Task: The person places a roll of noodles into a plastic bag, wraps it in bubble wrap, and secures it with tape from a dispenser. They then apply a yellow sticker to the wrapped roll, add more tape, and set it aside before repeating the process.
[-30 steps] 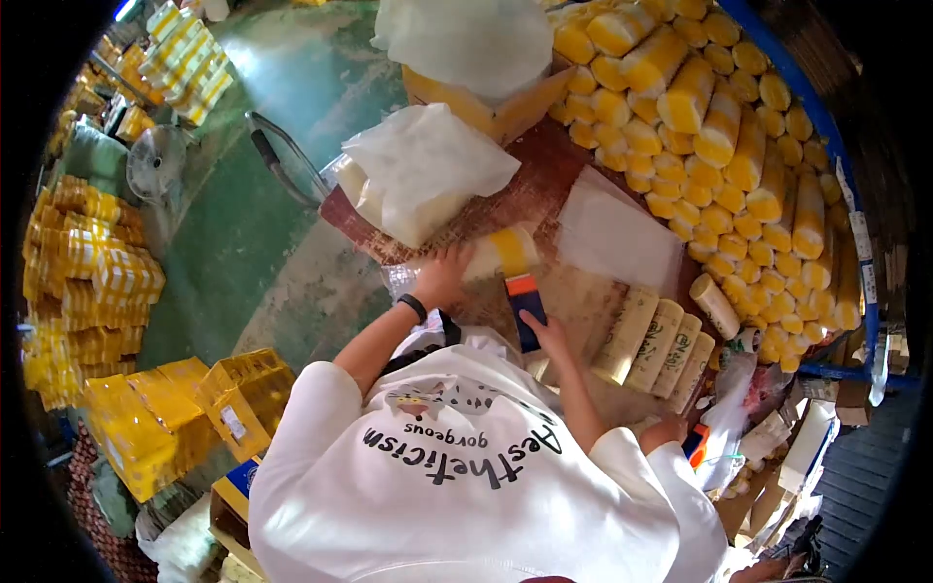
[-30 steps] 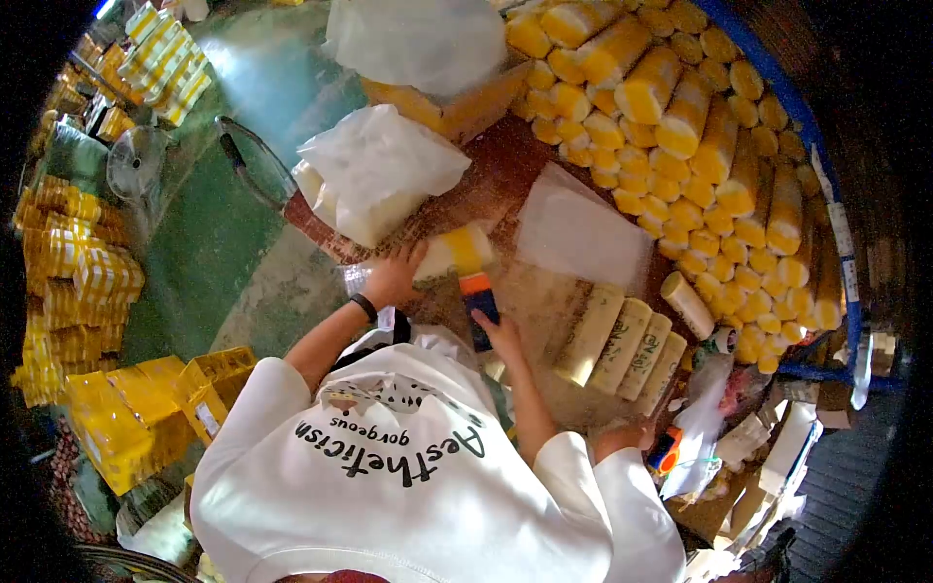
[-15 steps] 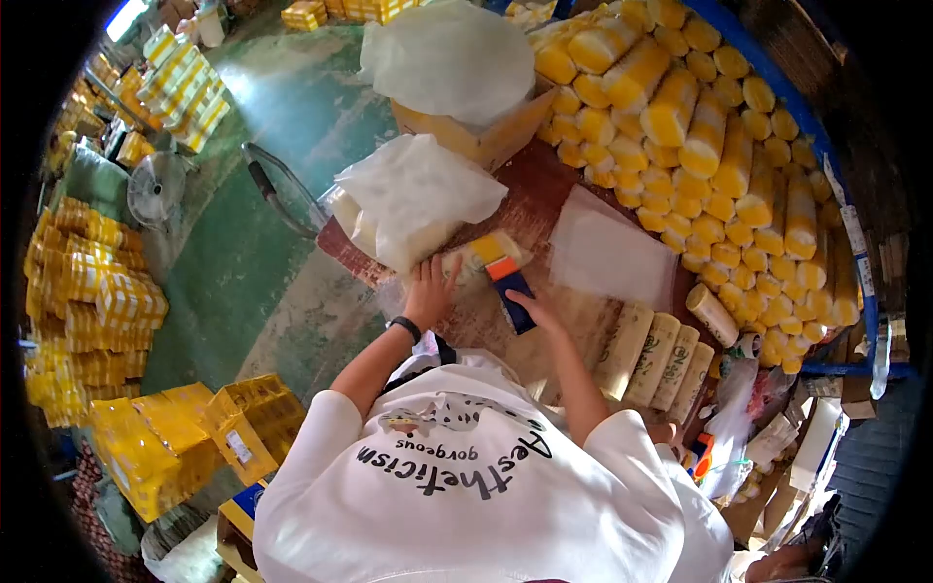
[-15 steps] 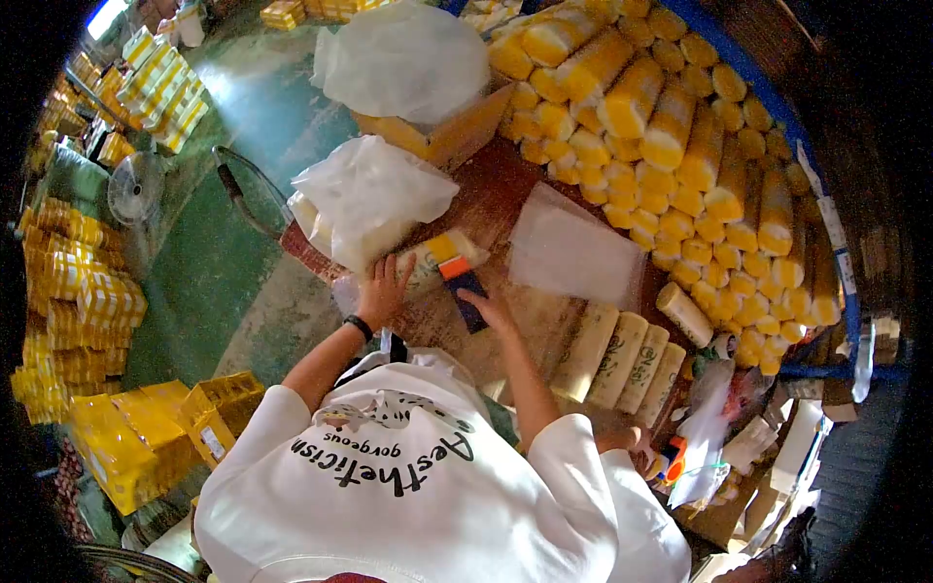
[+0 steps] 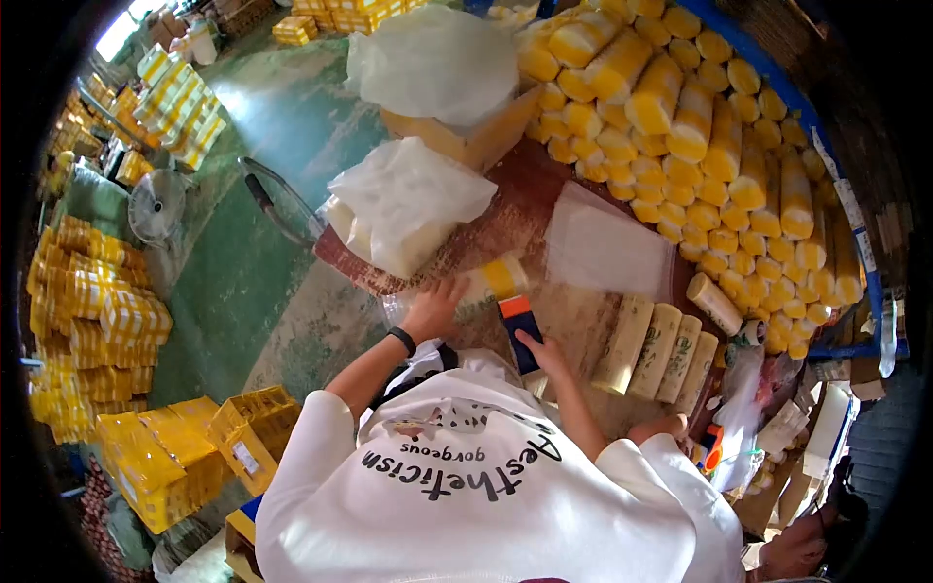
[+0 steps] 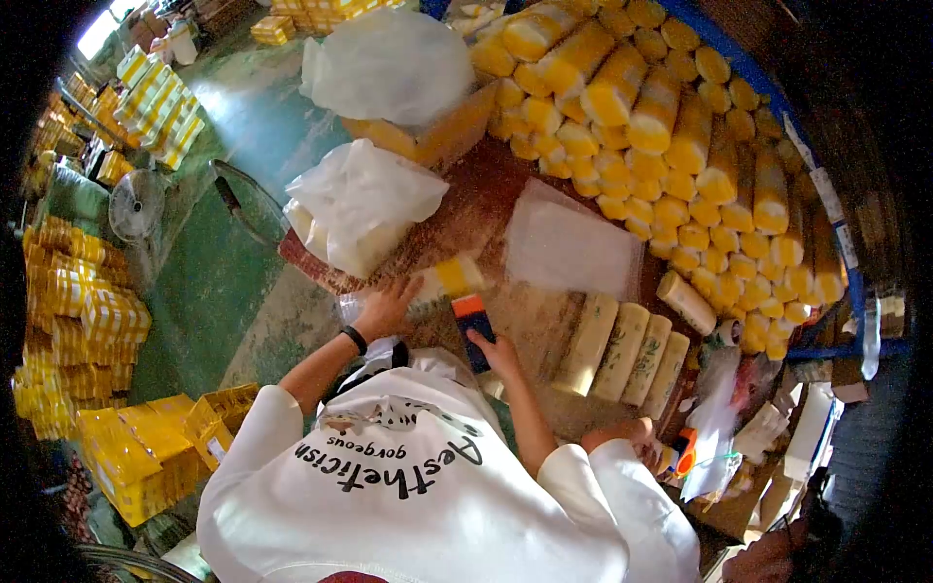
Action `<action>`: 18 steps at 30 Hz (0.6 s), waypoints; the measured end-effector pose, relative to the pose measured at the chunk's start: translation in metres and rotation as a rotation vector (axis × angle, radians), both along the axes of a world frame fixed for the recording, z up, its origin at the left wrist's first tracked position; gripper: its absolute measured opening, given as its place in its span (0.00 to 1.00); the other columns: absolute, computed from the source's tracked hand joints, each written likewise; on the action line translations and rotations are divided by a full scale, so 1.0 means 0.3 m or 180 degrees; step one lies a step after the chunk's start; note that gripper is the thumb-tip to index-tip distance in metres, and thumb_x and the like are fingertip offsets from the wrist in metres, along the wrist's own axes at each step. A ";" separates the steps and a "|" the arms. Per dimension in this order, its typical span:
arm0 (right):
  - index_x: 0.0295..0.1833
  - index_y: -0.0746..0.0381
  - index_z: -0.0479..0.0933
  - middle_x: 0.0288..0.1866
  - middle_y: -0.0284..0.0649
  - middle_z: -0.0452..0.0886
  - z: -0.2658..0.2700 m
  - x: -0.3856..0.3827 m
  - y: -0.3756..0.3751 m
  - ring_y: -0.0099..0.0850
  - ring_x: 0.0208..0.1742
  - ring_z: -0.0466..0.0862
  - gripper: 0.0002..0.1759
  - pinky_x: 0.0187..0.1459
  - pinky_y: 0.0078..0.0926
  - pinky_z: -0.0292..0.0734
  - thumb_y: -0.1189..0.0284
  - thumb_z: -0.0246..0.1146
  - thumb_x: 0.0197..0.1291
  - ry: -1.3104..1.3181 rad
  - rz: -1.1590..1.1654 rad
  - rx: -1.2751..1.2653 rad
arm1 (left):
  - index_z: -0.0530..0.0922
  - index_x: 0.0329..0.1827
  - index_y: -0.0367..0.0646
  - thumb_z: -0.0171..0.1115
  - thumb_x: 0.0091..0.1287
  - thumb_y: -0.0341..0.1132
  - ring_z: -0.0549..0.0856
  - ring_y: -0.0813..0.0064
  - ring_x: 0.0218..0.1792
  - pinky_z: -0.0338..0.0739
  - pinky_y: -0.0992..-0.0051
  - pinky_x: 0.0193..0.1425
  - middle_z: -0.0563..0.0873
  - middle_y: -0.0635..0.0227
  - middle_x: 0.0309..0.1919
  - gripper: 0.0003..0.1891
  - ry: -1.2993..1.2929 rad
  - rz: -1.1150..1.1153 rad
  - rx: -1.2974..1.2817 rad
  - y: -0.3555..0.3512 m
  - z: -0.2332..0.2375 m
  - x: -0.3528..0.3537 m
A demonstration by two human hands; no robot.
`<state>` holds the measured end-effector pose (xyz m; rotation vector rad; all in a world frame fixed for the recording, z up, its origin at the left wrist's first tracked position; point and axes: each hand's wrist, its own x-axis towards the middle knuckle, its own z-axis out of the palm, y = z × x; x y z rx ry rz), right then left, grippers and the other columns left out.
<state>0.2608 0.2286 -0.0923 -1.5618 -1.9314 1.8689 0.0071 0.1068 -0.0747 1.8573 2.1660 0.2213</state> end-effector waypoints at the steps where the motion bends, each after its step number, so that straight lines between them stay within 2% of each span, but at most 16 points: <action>1: 0.47 0.68 0.80 0.40 0.46 0.84 0.003 -0.014 -0.008 0.37 0.44 0.83 0.38 0.48 0.31 0.74 0.41 0.67 0.49 0.0100 -0.0017 0.0100 | 0.54 0.74 0.46 0.70 0.45 0.43 0.69 0.47 0.62 0.66 0.54 0.64 0.65 0.48 0.64 0.50 -0.0130 0.0091 -0.0012 -0.001 -0.026 -0.010; 3: 0.48 0.68 0.80 0.40 0.46 0.84 0.008 -0.072 -0.003 0.36 0.44 0.83 0.39 0.48 0.31 0.74 0.41 0.67 0.49 0.0316 -0.0068 0.0317 | 0.55 0.74 0.46 0.70 0.46 0.44 0.67 0.49 0.65 0.64 0.54 0.66 0.63 0.51 0.68 0.50 -0.0256 0.0261 0.0073 -0.009 -0.025 -0.026; 6: 0.47 0.69 0.80 0.40 0.40 0.84 -0.022 -0.139 0.093 0.29 0.41 0.82 0.39 0.45 0.26 0.74 0.41 0.67 0.49 0.0014 0.0236 -0.0001 | 0.56 0.73 0.44 0.72 0.45 0.46 0.64 0.53 0.68 0.62 0.55 0.68 0.63 0.54 0.68 0.50 -0.0058 0.0448 0.0462 0.017 0.019 -0.055; 9: 0.45 0.70 0.80 0.37 0.38 0.84 -0.035 -0.271 0.117 0.29 0.38 0.82 0.38 0.44 0.25 0.75 0.42 0.68 0.49 0.0506 -0.0137 0.1077 | 0.55 0.73 0.41 0.70 0.48 0.48 0.60 0.53 0.71 0.56 0.51 0.71 0.61 0.53 0.70 0.49 0.0439 0.0301 0.0798 0.012 -0.083 -0.061; 11: 0.45 0.71 0.80 0.34 0.39 0.84 0.068 -0.354 0.126 0.29 0.33 0.82 0.36 0.42 0.27 0.77 0.45 0.69 0.49 0.1153 -0.0355 0.0202 | 0.55 0.73 0.39 0.68 0.49 0.48 0.61 0.53 0.70 0.57 0.51 0.71 0.60 0.52 0.70 0.49 0.0707 0.0433 0.0595 0.020 -0.037 -0.019; 12: 0.45 0.71 0.80 0.34 0.40 0.84 0.019 -0.377 0.172 0.29 0.33 0.82 0.35 0.41 0.27 0.77 0.47 0.70 0.49 0.1055 -0.0233 -0.0138 | 0.55 0.73 0.39 0.68 0.49 0.48 0.62 0.53 0.70 0.57 0.51 0.70 0.60 0.51 0.70 0.49 0.0838 0.0501 0.0497 0.022 -0.020 -0.005; 14: 0.43 0.70 0.80 0.32 0.40 0.84 -0.119 -0.429 0.261 0.29 0.32 0.82 0.32 0.39 0.28 0.77 0.48 0.69 0.51 0.0446 0.0017 -0.0266 | 0.55 0.73 0.38 0.66 0.50 0.48 0.66 0.53 0.66 0.60 0.52 0.68 0.63 0.51 0.68 0.48 0.1963 0.0631 0.0719 0.057 -0.175 -0.037; 15: 0.43 0.69 0.80 0.31 0.40 0.83 -0.104 -0.434 0.266 0.29 0.31 0.82 0.31 0.38 0.28 0.76 0.48 0.69 0.52 0.0280 0.0113 -0.0161 | 0.55 0.73 0.38 0.66 0.50 0.48 0.68 0.53 0.65 0.62 0.53 0.67 0.64 0.51 0.67 0.48 0.2520 0.0695 0.0846 0.082 -0.230 -0.053; 16: 0.42 0.68 0.80 0.31 0.40 0.83 -0.085 -0.438 0.269 0.29 0.31 0.82 0.30 0.37 0.28 0.76 0.49 0.69 0.52 0.0113 0.0211 -0.0058 | 0.55 0.73 0.38 0.66 0.50 0.48 0.69 0.54 0.62 0.63 0.54 0.65 0.66 0.51 0.66 0.48 0.2183 0.0774 0.0649 0.099 -0.210 -0.054; 18: 0.42 0.67 0.80 0.30 0.39 0.82 0.135 -0.429 0.212 0.28 0.31 0.81 0.27 0.36 0.27 0.75 0.50 0.69 0.54 0.0040 0.0384 0.0461 | 0.55 0.73 0.38 0.65 0.49 0.46 0.72 0.56 0.57 0.66 0.58 0.61 0.69 0.52 0.62 0.48 0.1478 0.0957 0.0253 0.122 -0.148 -0.040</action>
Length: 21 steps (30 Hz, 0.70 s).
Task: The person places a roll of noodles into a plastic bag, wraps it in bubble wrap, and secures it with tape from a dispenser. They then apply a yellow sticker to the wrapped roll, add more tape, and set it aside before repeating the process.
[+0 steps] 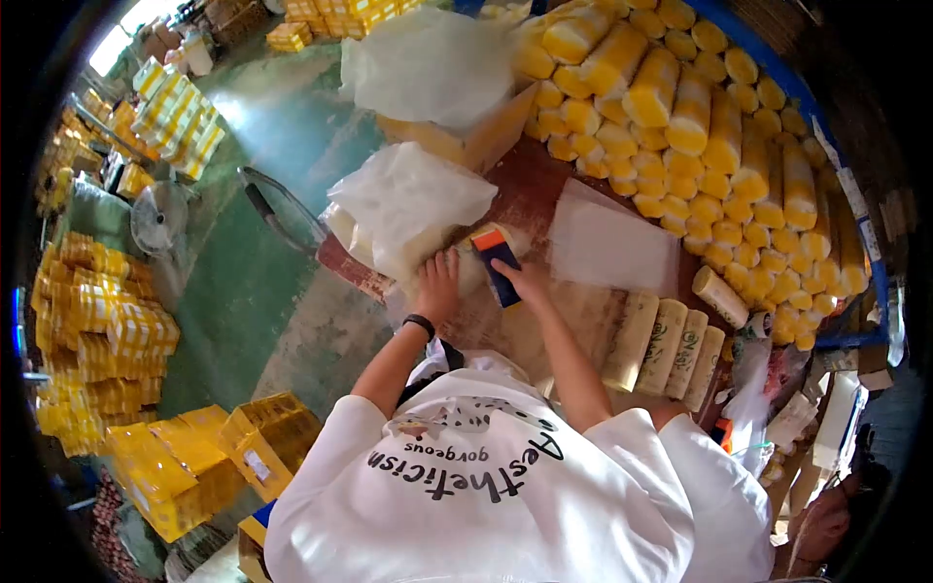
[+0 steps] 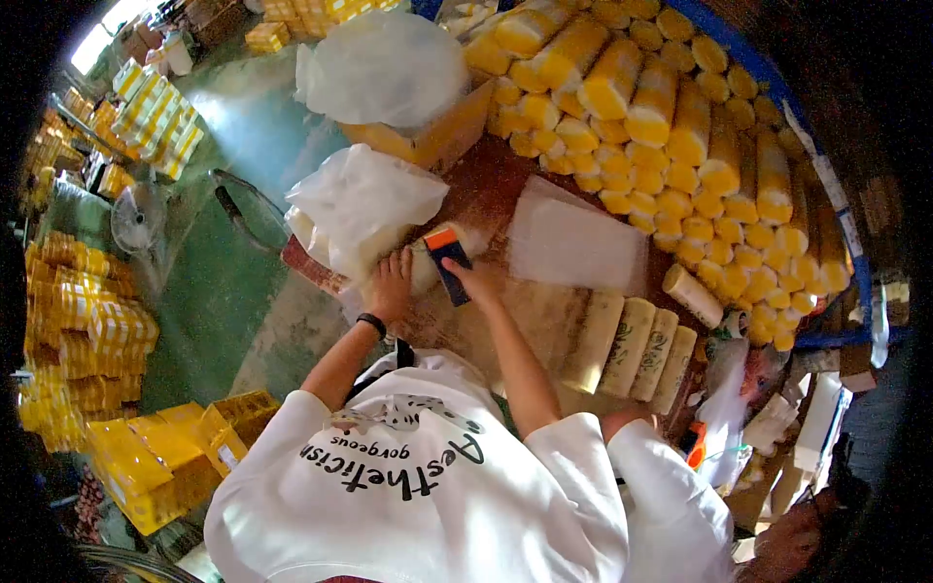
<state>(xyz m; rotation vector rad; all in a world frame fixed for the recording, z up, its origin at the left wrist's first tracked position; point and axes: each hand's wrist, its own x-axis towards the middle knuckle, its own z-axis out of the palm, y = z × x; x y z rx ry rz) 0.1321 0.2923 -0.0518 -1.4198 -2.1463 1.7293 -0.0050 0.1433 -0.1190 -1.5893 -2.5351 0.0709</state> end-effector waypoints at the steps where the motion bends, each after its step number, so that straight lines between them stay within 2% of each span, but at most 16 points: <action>1: 0.42 0.66 0.80 0.30 0.39 0.83 -0.027 0.014 0.004 0.28 0.31 0.81 0.28 0.35 0.28 0.75 0.50 0.69 0.53 0.0212 0.0016 0.0102 | 0.53 0.74 0.38 0.64 0.51 0.44 0.73 0.55 0.56 0.67 0.58 0.61 0.69 0.52 0.61 0.47 -0.0073 0.0001 0.0010 0.006 0.013 -0.001; 3: 0.42 0.66 0.80 0.30 0.40 0.83 -0.094 0.048 0.006 0.29 0.31 0.81 0.28 0.35 0.28 0.74 0.49 0.69 0.53 0.0637 0.0055 0.0287 | 0.49 0.75 0.39 0.62 0.56 0.39 0.73 0.53 0.55 0.68 0.58 0.60 0.70 0.50 0.59 0.45 -0.0222 0.0005 0.0022 0.003 0.037 -0.003; 6: 0.41 0.67 0.81 0.32 0.40 0.83 -0.152 0.102 -0.014 0.29 0.33 0.81 0.30 0.38 0.27 0.74 0.46 0.68 0.52 0.1075 -0.0226 0.0385 | 0.56 0.73 0.40 0.67 0.44 0.43 0.74 0.56 0.52 0.69 0.62 0.56 0.72 0.54 0.53 0.50 0.0001 -0.0033 0.0216 -0.004 0.058 0.001; 9: 0.45 0.67 0.80 0.34 0.43 0.84 -0.264 0.235 -0.036 0.34 0.37 0.83 0.38 0.42 0.30 0.76 0.40 0.70 0.45 0.0687 -0.0356 0.0327 | 0.56 0.73 0.39 0.69 0.42 0.43 0.74 0.55 0.51 0.70 0.61 0.54 0.73 0.54 0.51 0.51 -0.0420 -0.0064 0.0019 0.009 0.030 -0.037; 12: 0.51 0.68 0.78 0.40 0.47 0.83 -0.091 0.288 -0.059 0.35 0.41 0.83 0.42 0.44 0.30 0.76 0.41 0.70 0.44 -0.0575 0.0134 -0.0343 | 0.56 0.72 0.39 0.69 0.42 0.42 0.75 0.55 0.50 0.70 0.61 0.52 0.73 0.54 0.52 0.50 -0.0647 -0.0069 0.0050 0.012 0.057 -0.036; 13: 0.48 0.68 0.79 0.39 0.48 0.83 -0.135 0.292 -0.067 0.35 0.40 0.83 0.42 0.43 0.30 0.76 0.40 0.71 0.42 -0.0456 -0.0083 -0.0409 | 0.56 0.72 0.39 0.69 0.42 0.41 0.75 0.55 0.50 0.70 0.61 0.52 0.73 0.54 0.52 0.50 -0.0692 -0.0072 0.0081 0.005 0.060 -0.028; 16: 0.39 0.68 0.82 0.34 0.48 0.83 -0.306 0.210 -0.026 0.37 0.37 0.83 0.39 0.42 0.32 0.76 0.39 0.70 0.41 0.0125 -0.0379 0.0246 | 0.56 0.72 0.38 0.69 0.42 0.41 0.75 0.55 0.50 0.70 0.60 0.53 0.73 0.53 0.52 0.50 -0.0765 -0.0096 0.0115 -0.004 0.065 -0.032; 18: 0.50 0.65 0.78 0.42 0.46 0.84 -0.418 0.179 0.102 0.36 0.43 0.83 0.36 0.46 0.30 0.75 0.45 0.70 0.45 -0.0048 0.0357 0.0396 | 0.56 0.72 0.38 0.69 0.42 0.41 0.75 0.54 0.50 0.70 0.60 0.53 0.73 0.53 0.52 0.51 -0.0759 -0.0108 0.0097 0.003 0.059 -0.045; 20: 0.56 0.63 0.76 0.48 0.46 0.83 -0.383 0.128 0.160 0.38 0.47 0.82 0.36 0.49 0.31 0.75 0.50 0.70 0.47 -0.0324 0.0795 0.0556 | 0.55 0.72 0.38 0.69 0.42 0.42 0.75 0.54 0.50 0.70 0.60 0.53 0.73 0.53 0.52 0.51 -0.0660 -0.0090 0.0110 0.008 0.031 -0.052; 21: 0.56 0.62 0.76 0.49 0.47 0.82 -0.263 0.098 0.145 0.40 0.49 0.82 0.35 0.50 0.32 0.75 0.52 0.71 0.46 -0.0524 0.0863 0.0631 | 0.55 0.72 0.38 0.69 0.42 0.42 0.75 0.54 0.50 0.70 0.60 0.53 0.73 0.53 0.52 0.51 -0.0618 -0.0095 0.0107 0.007 0.020 -0.050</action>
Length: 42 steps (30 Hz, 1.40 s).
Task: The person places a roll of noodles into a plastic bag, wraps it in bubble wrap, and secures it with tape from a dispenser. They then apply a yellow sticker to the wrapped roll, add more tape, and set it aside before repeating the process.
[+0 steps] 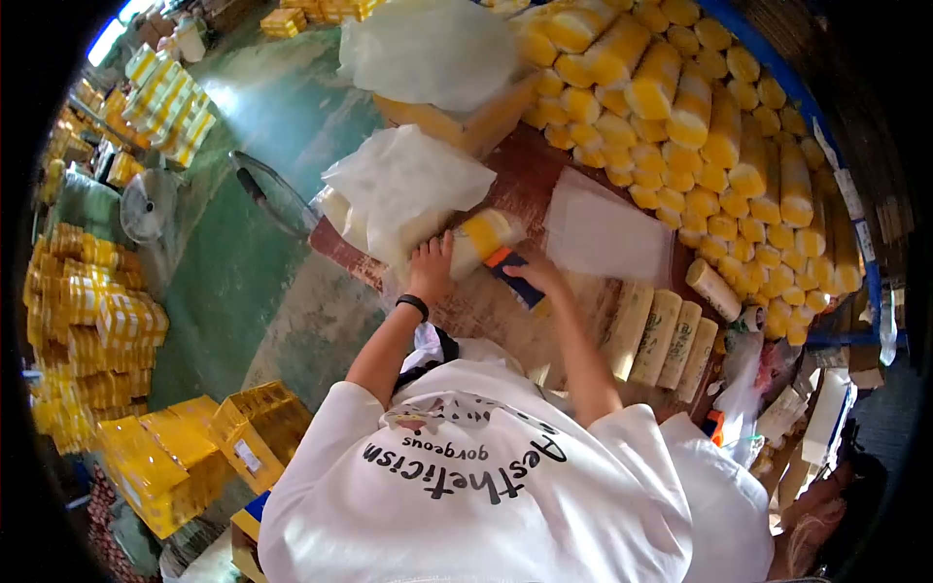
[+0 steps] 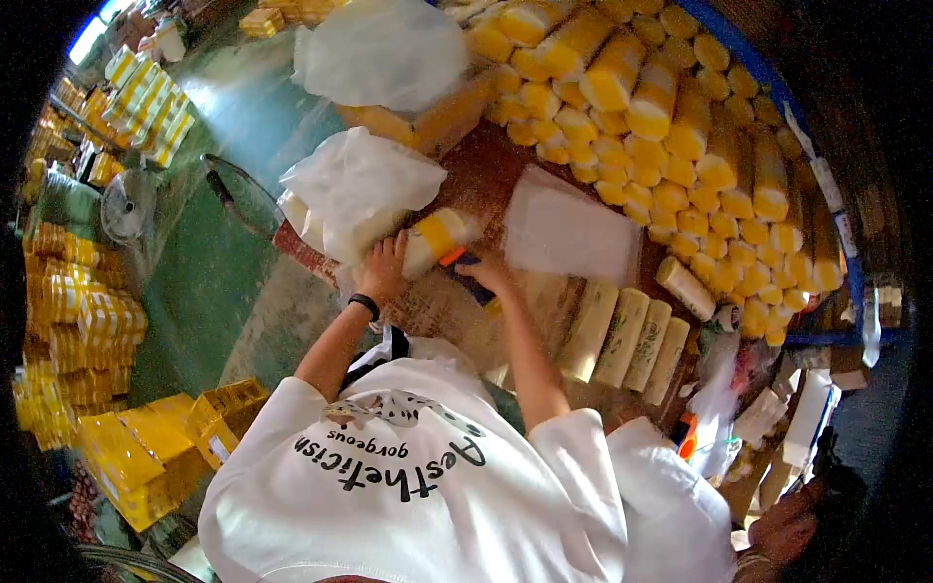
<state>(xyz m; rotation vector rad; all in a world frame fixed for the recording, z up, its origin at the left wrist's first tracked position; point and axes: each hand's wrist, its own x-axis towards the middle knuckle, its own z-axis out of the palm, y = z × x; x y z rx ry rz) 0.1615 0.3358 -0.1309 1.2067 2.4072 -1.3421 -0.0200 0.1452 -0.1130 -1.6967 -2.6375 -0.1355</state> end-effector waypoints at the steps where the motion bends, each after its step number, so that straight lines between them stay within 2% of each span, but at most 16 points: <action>1: 0.57 0.60 0.76 0.50 0.49 0.82 0.128 -0.037 -0.024 0.44 0.50 0.81 0.34 0.50 0.35 0.75 0.53 0.71 0.47 -0.0374 -0.0003 0.0107 | 0.55 0.73 0.38 0.70 0.42 0.42 0.76 0.54 0.50 0.70 0.60 0.53 0.73 0.53 0.52 0.52 -0.0115 0.0040 0.0000 0.001 0.013 0.002; 3: 0.57 0.59 0.76 0.48 0.51 0.81 0.319 -0.085 -0.089 0.46 0.50 0.81 0.32 0.48 0.39 0.76 0.53 0.70 0.48 -0.0851 0.0203 0.0567 | 0.54 0.73 0.39 0.70 0.41 0.43 0.76 0.53 0.50 0.71 0.60 0.54 0.73 0.53 0.52 0.52 -0.0355 0.0135 -0.0002 0.002 0.057 0.009; 6: 0.49 0.63 0.80 0.41 0.49 0.83 0.366 -0.095 -0.136 0.43 0.44 0.83 0.31 0.43 0.41 0.78 0.49 0.69 0.48 -0.1257 0.0709 0.1342 | 0.54 0.73 0.39 0.71 0.41 0.44 0.76 0.52 0.50 0.72 0.58 0.55 0.74 0.52 0.51 0.54 -0.0343 0.0070 -0.0052 -0.007 0.064 -0.006; 12: 0.42 0.63 0.82 0.34 0.48 0.83 0.442 0.048 -0.119 0.46 0.38 0.83 0.32 0.40 0.39 0.77 0.44 0.69 0.47 -0.0847 0.0411 0.1197 | 0.52 0.73 0.38 0.72 0.42 0.48 0.74 0.49 0.58 0.72 0.58 0.60 0.72 0.47 0.60 0.56 -0.1281 0.0202 -0.0464 0.022 0.086 -0.065; 15: 0.39 0.65 0.82 0.32 0.48 0.84 0.334 0.121 -0.129 0.43 0.34 0.84 0.32 0.38 0.36 0.77 0.43 0.69 0.46 -0.0240 0.0094 0.1110 | 0.52 0.73 0.38 0.72 0.42 0.49 0.73 0.50 0.61 0.71 0.60 0.61 0.71 0.45 0.62 0.56 -0.1909 0.0183 -0.0691 0.011 0.163 -0.081; 18: 0.36 0.69 0.81 0.30 0.46 0.84 0.279 0.176 -0.127 0.37 0.30 0.84 0.34 0.36 0.32 0.77 0.43 0.69 0.47 -0.0048 -0.0384 0.0329 | 0.52 0.73 0.38 0.72 0.41 0.49 0.73 0.48 0.60 0.71 0.59 0.61 0.71 0.45 0.62 0.56 -0.1627 0.0141 -0.0454 -0.012 0.184 -0.035; 21: 0.42 0.71 0.79 0.37 0.49 0.84 0.153 0.221 -0.096 0.39 0.38 0.85 0.40 0.41 0.36 0.79 0.39 0.68 0.46 0.0377 -0.0862 -0.0603 | 0.51 0.75 0.44 0.71 0.44 0.46 0.71 0.48 0.62 0.69 0.56 0.62 0.66 0.46 0.66 0.54 -0.1311 0.0194 -0.0546 -0.007 0.098 -0.007; 24: 0.38 0.70 0.80 0.30 0.46 0.83 0.343 0.205 -0.139 0.34 0.27 0.84 0.34 0.29 0.29 0.78 0.45 0.69 0.50 0.1291 -0.1274 -0.2195 | 0.48 0.76 0.52 0.69 0.49 0.40 0.65 0.51 0.67 0.66 0.50 0.64 0.59 0.54 0.71 0.51 -0.0932 -0.0132 -0.0142 -0.033 0.104 0.036; 27: 0.37 0.70 0.79 0.25 0.43 0.82 0.399 0.176 -0.117 0.29 0.18 0.80 0.30 0.21 0.24 0.75 0.48 0.69 0.52 0.1258 -0.1538 -0.1838 | 0.47 0.76 0.59 0.66 0.53 0.35 0.59 0.55 0.72 0.62 0.45 0.66 0.54 0.62 0.74 0.48 -0.0696 -0.0379 -0.0068 -0.046 0.108 0.065; 28: 0.37 0.69 0.79 0.26 0.40 0.82 0.445 0.172 -0.116 0.28 0.21 0.81 0.31 0.23 0.22 0.75 0.47 0.69 0.51 0.1260 -0.1514 -0.1752 | 0.45 0.77 0.58 0.68 0.52 0.38 0.58 0.54 0.72 0.62 0.45 0.66 0.53 0.63 0.75 0.50 -0.0608 -0.0368 -0.0128 -0.045 0.100 0.067; 30: 0.36 0.68 0.79 0.27 0.39 0.82 0.397 0.171 -0.064 0.26 0.24 0.81 0.32 0.27 0.21 0.75 0.46 0.69 0.50 0.1235 -0.1870 -0.1457 | 0.41 0.78 0.58 0.72 0.52 0.43 0.56 0.53 0.72 0.62 0.44 0.66 0.50 0.64 0.76 0.55 -0.0416 -0.0346 -0.0236 -0.031 0.090 0.061; 31: 0.35 0.68 0.79 0.27 0.39 0.82 0.390 0.165 -0.045 0.26 0.26 0.81 0.32 0.29 0.20 0.75 0.45 0.69 0.50 0.1222 -0.2039 -0.1305 | 0.43 0.77 0.56 0.71 0.52 0.44 0.56 0.54 0.72 0.60 0.45 0.67 0.50 0.64 0.76 0.54 -0.0312 -0.0314 -0.0245 -0.024 0.085 0.060; 32: 0.34 0.67 0.79 0.28 0.38 0.81 0.398 0.205 -0.018 0.24 0.29 0.81 0.32 0.34 0.19 0.73 0.43 0.69 0.49 0.1281 -0.1658 -0.1785 | 0.45 0.77 0.54 0.71 0.53 0.45 0.56 0.54 0.72 0.59 0.45 0.68 0.51 0.64 0.75 0.52 -0.0217 -0.0283 -0.0259 -0.020 0.077 0.068; 36: 0.32 0.66 0.79 0.26 0.36 0.80 0.445 0.200 -0.005 0.24 0.28 0.80 0.32 0.34 0.21 0.72 0.43 0.68 0.50 0.1237 -0.1520 -0.1787 | 0.53 0.74 0.46 0.66 0.57 0.49 0.56 0.55 0.73 0.52 0.48 0.72 0.54 0.61 0.74 0.45 0.0050 -0.0424 -0.0140 0.020 0.080 0.087; 39: 0.31 0.65 0.78 0.25 0.36 0.79 0.469 0.195 -0.001 0.25 0.26 0.79 0.30 0.31 0.21 0.72 0.44 0.67 0.52 0.1161 -0.1333 -0.1958 | 0.62 0.70 0.44 0.61 0.57 0.40 0.59 0.57 0.71 0.54 0.44 0.70 0.61 0.58 0.70 0.36 -0.0889 -0.0734 0.1183 0.078 0.067 0.090; 42: 0.29 0.64 0.77 0.22 0.36 0.78 0.485 0.210 -0.016 0.26 0.23 0.78 0.29 0.27 0.23 0.72 0.45 0.65 0.55 0.1245 -0.1294 -0.2122 | 0.61 0.69 0.41 0.62 0.58 0.46 0.62 0.54 0.69 0.53 0.46 0.70 0.64 0.54 0.68 0.37 -0.0952 -0.0790 0.1183 0.147 0.086 0.106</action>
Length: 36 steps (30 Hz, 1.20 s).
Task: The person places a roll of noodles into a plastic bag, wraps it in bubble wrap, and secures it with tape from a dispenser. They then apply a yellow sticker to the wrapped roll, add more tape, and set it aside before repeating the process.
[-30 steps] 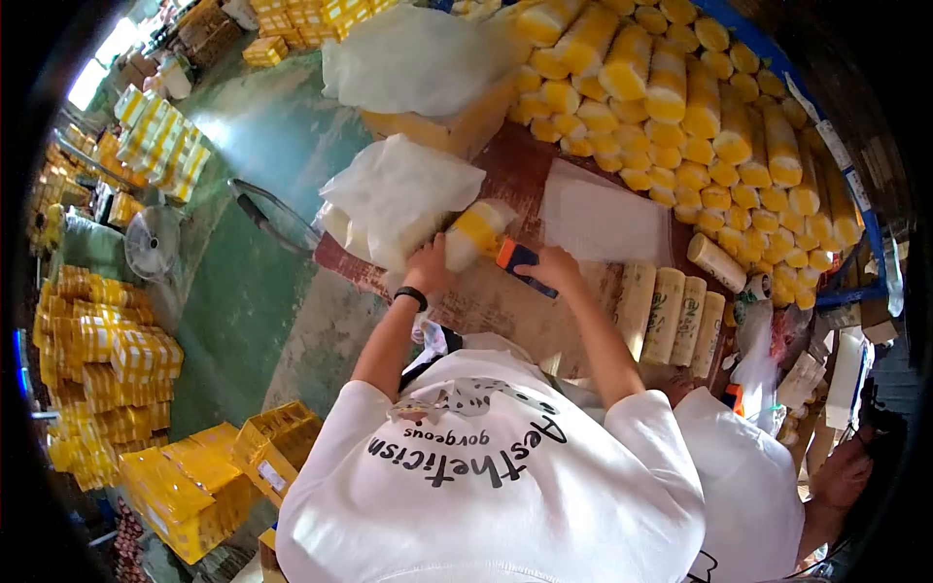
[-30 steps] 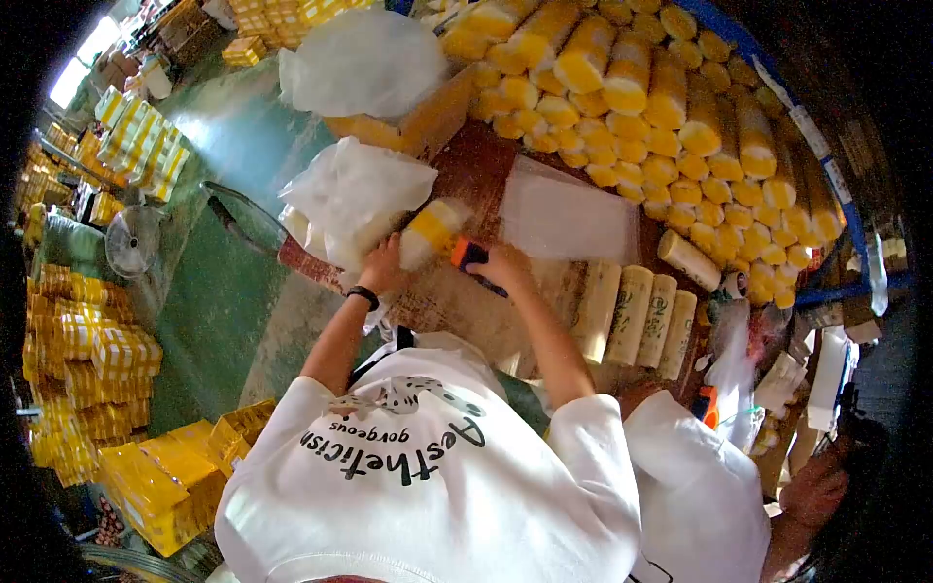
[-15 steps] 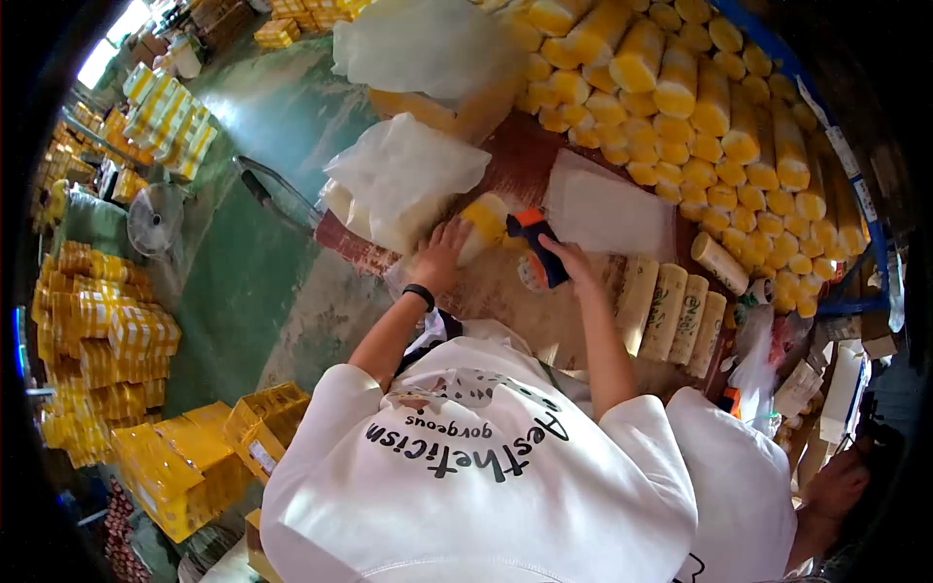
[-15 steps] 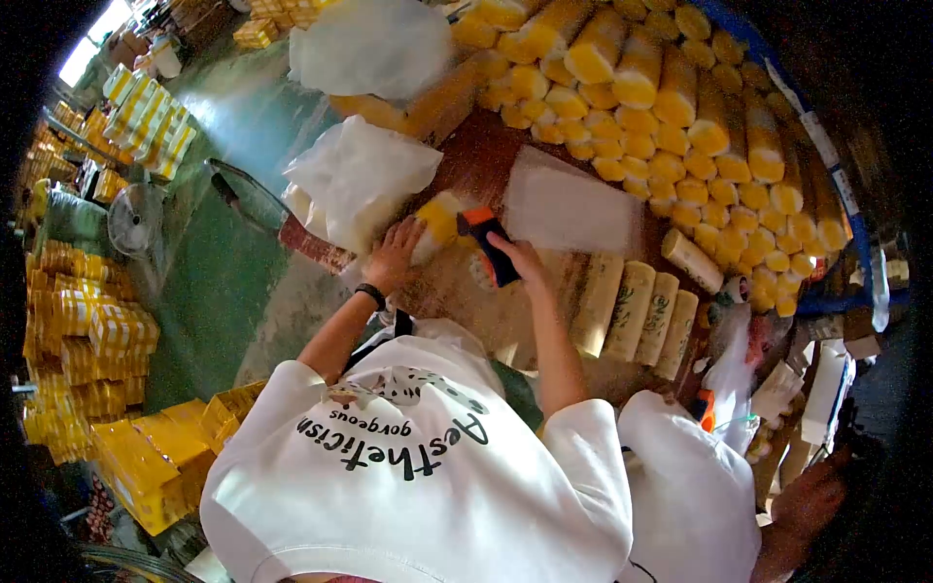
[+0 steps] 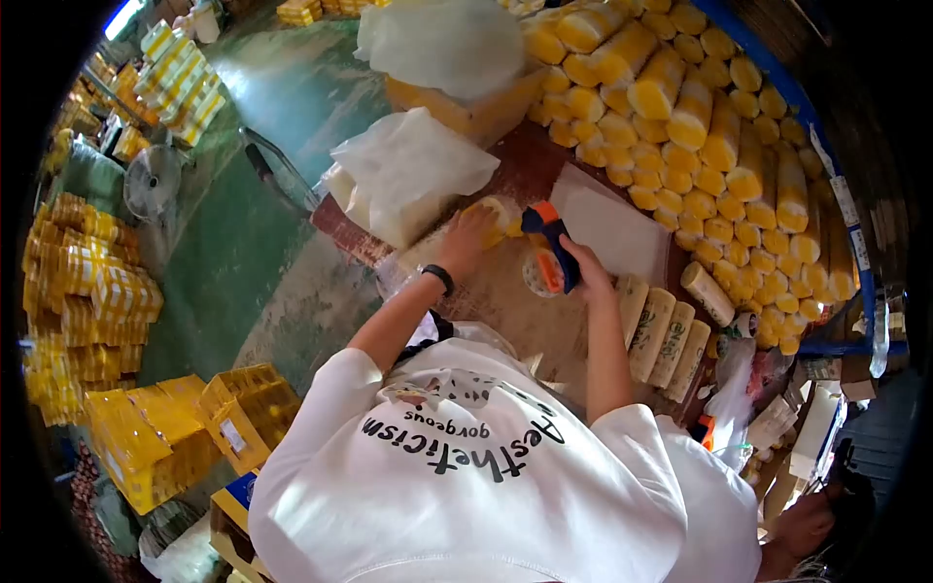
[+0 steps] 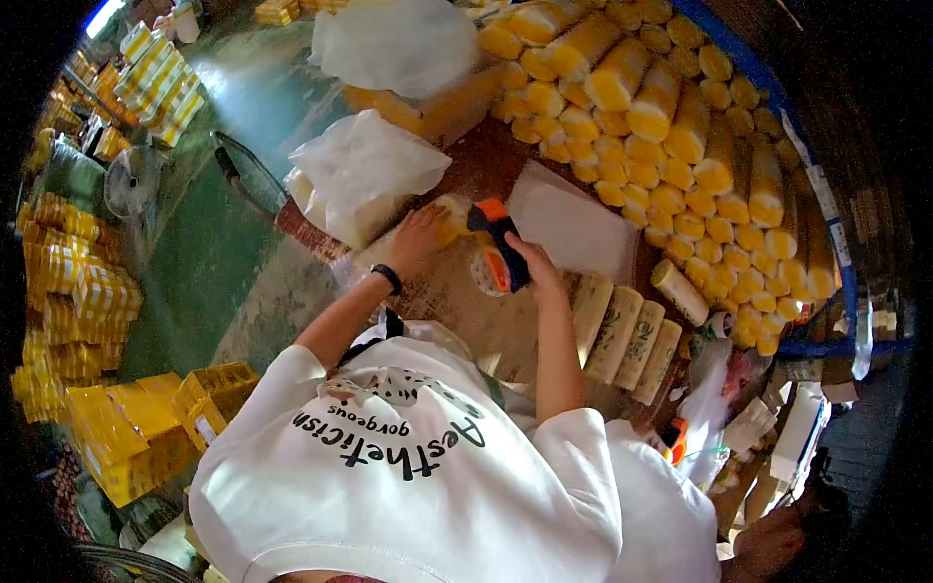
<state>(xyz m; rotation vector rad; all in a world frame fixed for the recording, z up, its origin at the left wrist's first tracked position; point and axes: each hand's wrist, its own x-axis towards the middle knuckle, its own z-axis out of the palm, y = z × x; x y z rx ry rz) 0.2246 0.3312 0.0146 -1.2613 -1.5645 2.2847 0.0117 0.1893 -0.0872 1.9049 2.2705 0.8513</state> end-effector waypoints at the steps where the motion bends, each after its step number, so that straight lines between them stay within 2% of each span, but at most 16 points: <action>1: 0.28 0.64 0.76 0.21 0.36 0.78 0.013 0.000 -0.013 0.27 0.21 0.78 0.29 0.26 0.24 0.72 0.45 0.65 0.56 0.0012 -0.0138 -0.0007 | 0.59 0.71 0.42 0.61 0.59 0.50 0.60 0.52 0.70 0.52 0.48 0.71 0.62 0.53 0.69 0.39 0.0033 0.0152 -0.0341 0.012 0.035 0.014; 3: 0.28 0.62 0.75 0.18 0.37 0.76 0.028 0.007 -0.025 0.27 0.17 0.76 0.26 0.22 0.24 0.71 0.48 0.63 0.59 0.0093 -0.0269 -0.0028 | 0.56 0.73 0.43 0.60 0.61 0.56 0.57 0.48 0.71 0.49 0.52 0.74 0.58 0.52 0.71 0.43 0.0099 0.0449 -0.1003 0.040 0.092 0.030; 6: 0.29 0.59 0.72 0.15 0.36 0.74 0.046 0.034 -0.029 0.26 0.12 0.73 0.21 0.17 0.23 0.69 0.52 0.61 0.62 0.0242 -0.0256 -0.0035 | 0.55 0.73 0.42 0.59 0.61 0.58 0.58 0.46 0.70 0.51 0.51 0.73 0.57 0.52 0.72 0.43 0.0224 0.0608 -0.1317 0.084 0.050 0.022; 9: 0.30 0.59 0.72 0.15 0.36 0.74 0.057 0.057 -0.038 0.27 0.13 0.73 0.21 0.17 0.24 0.69 0.52 0.62 0.62 0.0241 -0.0350 -0.0038 | 0.65 0.67 0.44 0.63 0.56 0.47 0.66 0.46 0.65 0.60 0.50 0.67 0.66 0.51 0.67 0.36 0.0237 0.0382 -0.0348 0.069 -0.035 -0.020; 12: 0.31 0.58 0.72 0.15 0.36 0.74 0.013 0.073 -0.054 0.27 0.13 0.73 0.20 0.17 0.25 0.69 0.52 0.63 0.60 0.0208 -0.0574 -0.0264 | 0.69 0.64 0.44 0.62 0.55 0.43 0.68 0.47 0.64 0.63 0.53 0.66 0.68 0.51 0.65 0.31 -0.0041 -0.0014 -0.0176 0.064 -0.126 -0.094; 14: 0.32 0.58 0.72 0.15 0.36 0.74 -0.013 0.084 -0.065 0.27 0.13 0.74 0.20 0.17 0.25 0.69 0.52 0.64 0.60 0.0309 -0.0657 -0.0432 | 0.71 0.62 0.45 0.62 0.55 0.40 0.69 0.48 0.63 0.64 0.55 0.65 0.70 0.51 0.64 0.29 -0.1455 0.0131 -0.0659 0.058 -0.082 -0.166; 16: 0.34 0.57 0.73 0.15 0.36 0.74 -0.033 0.086 -0.076 0.27 0.14 0.73 0.19 0.17 0.25 0.68 0.52 0.64 0.60 0.0229 -0.0646 -0.0518 | 0.68 0.65 0.46 0.59 0.59 0.40 0.69 0.48 0.63 0.65 0.56 0.65 0.69 0.52 0.65 0.29 -0.2132 0.0266 -0.1102 0.035 0.008 -0.191; 17: 0.35 0.57 0.73 0.15 0.36 0.73 -0.042 0.090 -0.081 0.27 0.14 0.73 0.19 0.17 0.24 0.68 0.52 0.64 0.59 0.0183 -0.0640 -0.0551 | 0.64 0.68 0.46 0.57 0.63 0.42 0.68 0.49 0.64 0.65 0.57 0.65 0.68 0.54 0.66 0.30 -0.2105 0.0316 -0.1310 0.024 0.068 -0.189; 19: 0.36 0.56 0.73 0.15 0.36 0.73 -0.070 0.103 -0.095 0.27 0.14 0.73 0.19 0.17 0.25 0.68 0.52 0.64 0.59 0.0175 -0.0750 -0.0662 | 0.60 0.72 0.46 0.57 0.66 0.43 0.68 0.50 0.64 0.66 0.58 0.64 0.66 0.55 0.67 0.32 -0.1343 0.0496 -0.1188 0.021 0.074 -0.150; 21: 0.37 0.56 0.73 0.15 0.36 0.73 -0.085 0.109 -0.105 0.27 0.14 0.74 0.19 0.17 0.25 0.68 0.52 0.64 0.59 0.0232 -0.0814 -0.0764 | 0.59 0.72 0.45 0.59 0.64 0.43 0.69 0.50 0.62 0.68 0.58 0.62 0.66 0.55 0.67 0.34 0.0133 0.0739 -0.0522 0.017 0.040 -0.048; 24: 0.39 0.58 0.73 0.18 0.37 0.75 -0.095 0.124 -0.118 0.28 0.16 0.75 0.20 0.19 0.25 0.70 0.52 0.65 0.59 0.0424 -0.0707 -0.0825 | 0.57 0.73 0.44 0.63 0.61 0.45 0.68 0.50 0.64 0.68 0.56 0.64 0.63 0.55 0.69 0.38 0.0259 0.0892 -0.0869 0.053 0.032 0.008; 27: 0.41 0.63 0.75 0.25 0.38 0.79 -0.113 0.167 -0.122 0.26 0.21 0.79 0.22 0.23 0.25 0.75 0.53 0.65 0.59 0.0672 -0.0386 -0.0812 | 0.69 0.63 0.41 0.63 0.58 0.50 0.75 0.54 0.56 0.69 0.58 0.61 0.76 0.55 0.57 0.33 0.0352 0.0904 -0.0406 0.059 -0.034 -0.039; 30: 0.48 0.65 0.75 0.32 0.38 0.81 -0.142 0.199 -0.152 0.28 0.25 0.81 0.22 0.24 0.25 0.77 0.57 0.66 0.59 0.1020 -0.0338 -0.0928 | 0.75 0.55 0.37 0.60 0.62 0.47 0.79 0.54 0.50 0.72 0.63 0.58 0.81 0.53 0.48 0.25 -0.1273 0.0964 -0.1010 0.063 0.037 -0.150; 33: 0.53 0.66 0.74 0.36 0.38 0.82 -0.198 0.202 -0.165 0.29 0.28 0.82 0.24 0.29 0.26 0.79 0.62 0.67 0.57 0.1382 -0.0357 -0.0758 | 0.79 0.53 0.37 0.58 0.68 0.45 0.84 0.65 0.41 0.79 0.67 0.44 0.85 0.60 0.41 0.20 -0.0745 0.0527 0.0417 0.041 0.008 -0.165; 35: 0.56 0.65 0.73 0.39 0.37 0.82 -0.172 0.204 -0.170 0.28 0.31 0.82 0.25 0.34 0.26 0.80 0.65 0.68 0.55 0.1473 -0.0102 -0.0754 | 0.80 0.51 0.37 0.58 0.68 0.48 0.82 0.73 0.38 0.78 0.71 0.43 0.85 0.66 0.39 0.21 -0.2587 0.0079 -0.0038 -0.005 0.138 -0.082; 36: 0.55 0.66 0.73 0.39 0.36 0.82 -0.155 0.194 -0.176 0.27 0.32 0.82 0.25 0.36 0.26 0.80 0.64 0.69 0.55 0.1283 0.0025 -0.0423 | 0.80 0.50 0.37 0.58 0.69 0.50 0.81 0.77 0.37 0.78 0.74 0.42 0.84 0.69 0.38 0.22 -0.3513 -0.0157 -0.0284 -0.037 0.229 -0.030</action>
